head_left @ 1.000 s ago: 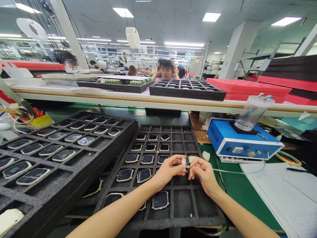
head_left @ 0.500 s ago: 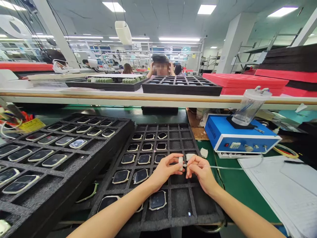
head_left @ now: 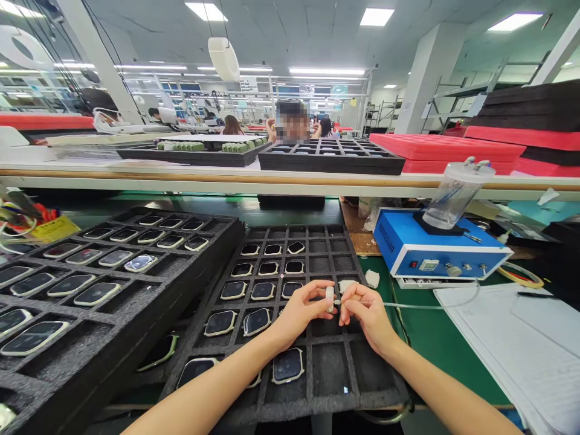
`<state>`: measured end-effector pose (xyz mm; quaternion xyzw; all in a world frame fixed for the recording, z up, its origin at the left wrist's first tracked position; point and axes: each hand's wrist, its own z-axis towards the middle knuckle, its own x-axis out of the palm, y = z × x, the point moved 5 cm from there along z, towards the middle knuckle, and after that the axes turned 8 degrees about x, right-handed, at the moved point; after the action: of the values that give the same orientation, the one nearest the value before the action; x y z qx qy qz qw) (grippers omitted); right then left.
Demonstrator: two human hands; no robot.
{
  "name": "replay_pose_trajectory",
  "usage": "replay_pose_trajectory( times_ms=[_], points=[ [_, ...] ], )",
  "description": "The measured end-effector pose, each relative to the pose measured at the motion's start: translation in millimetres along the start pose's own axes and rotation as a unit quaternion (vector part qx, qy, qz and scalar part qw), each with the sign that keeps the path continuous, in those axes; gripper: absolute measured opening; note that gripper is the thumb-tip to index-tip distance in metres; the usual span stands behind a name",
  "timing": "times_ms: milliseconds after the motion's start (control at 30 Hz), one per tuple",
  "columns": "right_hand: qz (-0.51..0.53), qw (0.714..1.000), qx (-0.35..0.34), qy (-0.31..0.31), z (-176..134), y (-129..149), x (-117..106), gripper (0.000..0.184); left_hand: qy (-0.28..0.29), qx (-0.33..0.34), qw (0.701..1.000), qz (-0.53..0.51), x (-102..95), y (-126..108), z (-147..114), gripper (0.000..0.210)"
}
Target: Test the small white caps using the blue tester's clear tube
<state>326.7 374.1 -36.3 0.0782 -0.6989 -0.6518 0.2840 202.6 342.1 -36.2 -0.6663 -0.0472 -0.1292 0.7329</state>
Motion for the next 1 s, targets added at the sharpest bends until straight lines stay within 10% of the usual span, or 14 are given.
replay_pose_trajectory(
  times_ms=[1000],
  points=[
    [0.03,1.0,0.004,-0.007,4.0,5.4,2.6,0.003,-0.012,-0.041,0.998,0.044,2.1,-6.2,0.7,0.031]
  ],
)
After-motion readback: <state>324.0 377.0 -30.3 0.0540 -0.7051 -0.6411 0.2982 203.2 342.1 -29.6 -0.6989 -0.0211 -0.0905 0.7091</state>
